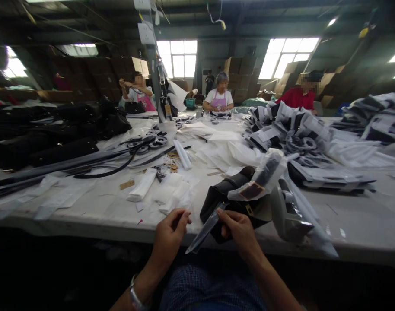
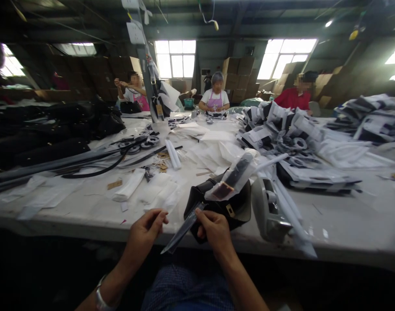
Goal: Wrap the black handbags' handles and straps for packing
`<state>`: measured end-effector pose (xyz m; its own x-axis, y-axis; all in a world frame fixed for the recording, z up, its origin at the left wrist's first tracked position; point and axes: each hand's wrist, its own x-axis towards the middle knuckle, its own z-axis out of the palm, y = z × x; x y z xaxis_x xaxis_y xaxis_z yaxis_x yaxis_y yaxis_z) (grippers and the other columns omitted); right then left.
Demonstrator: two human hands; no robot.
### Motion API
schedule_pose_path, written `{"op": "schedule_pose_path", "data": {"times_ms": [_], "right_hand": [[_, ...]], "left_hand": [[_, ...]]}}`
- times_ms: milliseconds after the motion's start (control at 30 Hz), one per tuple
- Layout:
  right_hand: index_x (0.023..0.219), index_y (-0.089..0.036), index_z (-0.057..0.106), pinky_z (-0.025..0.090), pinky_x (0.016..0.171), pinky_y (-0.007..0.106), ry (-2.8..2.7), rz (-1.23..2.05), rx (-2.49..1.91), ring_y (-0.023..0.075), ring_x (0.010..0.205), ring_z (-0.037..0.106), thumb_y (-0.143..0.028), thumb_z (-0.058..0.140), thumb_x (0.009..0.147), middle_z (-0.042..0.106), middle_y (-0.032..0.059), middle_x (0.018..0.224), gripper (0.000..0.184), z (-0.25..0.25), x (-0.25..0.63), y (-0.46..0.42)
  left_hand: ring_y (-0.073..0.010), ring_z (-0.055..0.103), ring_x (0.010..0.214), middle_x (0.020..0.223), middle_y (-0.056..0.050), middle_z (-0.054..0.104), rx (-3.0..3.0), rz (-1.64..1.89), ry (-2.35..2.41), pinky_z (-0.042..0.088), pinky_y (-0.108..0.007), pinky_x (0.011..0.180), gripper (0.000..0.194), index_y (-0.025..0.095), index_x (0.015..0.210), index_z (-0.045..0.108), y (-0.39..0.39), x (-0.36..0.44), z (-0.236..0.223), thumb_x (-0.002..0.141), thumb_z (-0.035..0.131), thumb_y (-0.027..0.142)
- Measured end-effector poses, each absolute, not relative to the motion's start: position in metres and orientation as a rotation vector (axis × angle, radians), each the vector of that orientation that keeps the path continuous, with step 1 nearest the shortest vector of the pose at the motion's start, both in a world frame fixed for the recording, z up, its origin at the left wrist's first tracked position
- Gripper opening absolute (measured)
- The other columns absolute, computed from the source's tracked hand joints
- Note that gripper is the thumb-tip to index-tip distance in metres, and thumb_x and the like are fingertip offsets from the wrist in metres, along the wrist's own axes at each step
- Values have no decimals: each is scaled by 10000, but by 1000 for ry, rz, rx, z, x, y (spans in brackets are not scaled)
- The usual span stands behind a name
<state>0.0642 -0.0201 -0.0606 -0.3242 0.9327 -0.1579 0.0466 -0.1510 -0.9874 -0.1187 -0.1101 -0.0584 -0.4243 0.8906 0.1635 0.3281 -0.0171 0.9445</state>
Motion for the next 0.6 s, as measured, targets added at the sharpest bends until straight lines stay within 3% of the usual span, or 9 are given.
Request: {"op": "schedule_pose_path", "data": {"times_ms": [167,267,367,500,600], "right_hand": [[621,-144,673,289,406,190,-1487,1476,-1186,67,370,411,-525,639,830,508,-33,397,436,-62,65,-18],[590,-152,653,298,395,187,-1560,1375,-1210,71,351,419,-522,616,849,489,-40,379,453,-62,63,-16],[549,-158,628,331,396,187,-1574,1345,-1221,79,340,447,-525,601,858,497,-36,372,481,-58,63,-21],[686,-166,686,387,400,201,-1567,1319,-1208,99,365,523,-541,558,882,628,-7,514,442,-48,88,-33],[791,-194,725,459,494,243,-1549,920,-1354,146,475,604,-522,553,889,678,12,608,383,-42,138,-30]], "left_hand": [[-173,646,707,809,-49,673,1126,1231,1346,517,-238,594,299,154,916,654,-75,-85,-54,834,648,442],[-113,557,563,730,-10,625,963,1228,1305,399,-177,452,327,152,923,628,-75,-71,-61,807,674,454],[-87,509,518,728,-11,636,874,1264,1348,305,-162,416,349,150,937,643,-77,-64,-64,779,699,456],[-136,590,599,802,-57,701,811,1356,1420,369,-187,466,432,141,939,690,-73,-60,-63,665,783,462],[-136,576,551,733,-33,694,727,1358,1445,381,-202,468,494,144,963,700,-71,-57,-66,618,809,481]]}}
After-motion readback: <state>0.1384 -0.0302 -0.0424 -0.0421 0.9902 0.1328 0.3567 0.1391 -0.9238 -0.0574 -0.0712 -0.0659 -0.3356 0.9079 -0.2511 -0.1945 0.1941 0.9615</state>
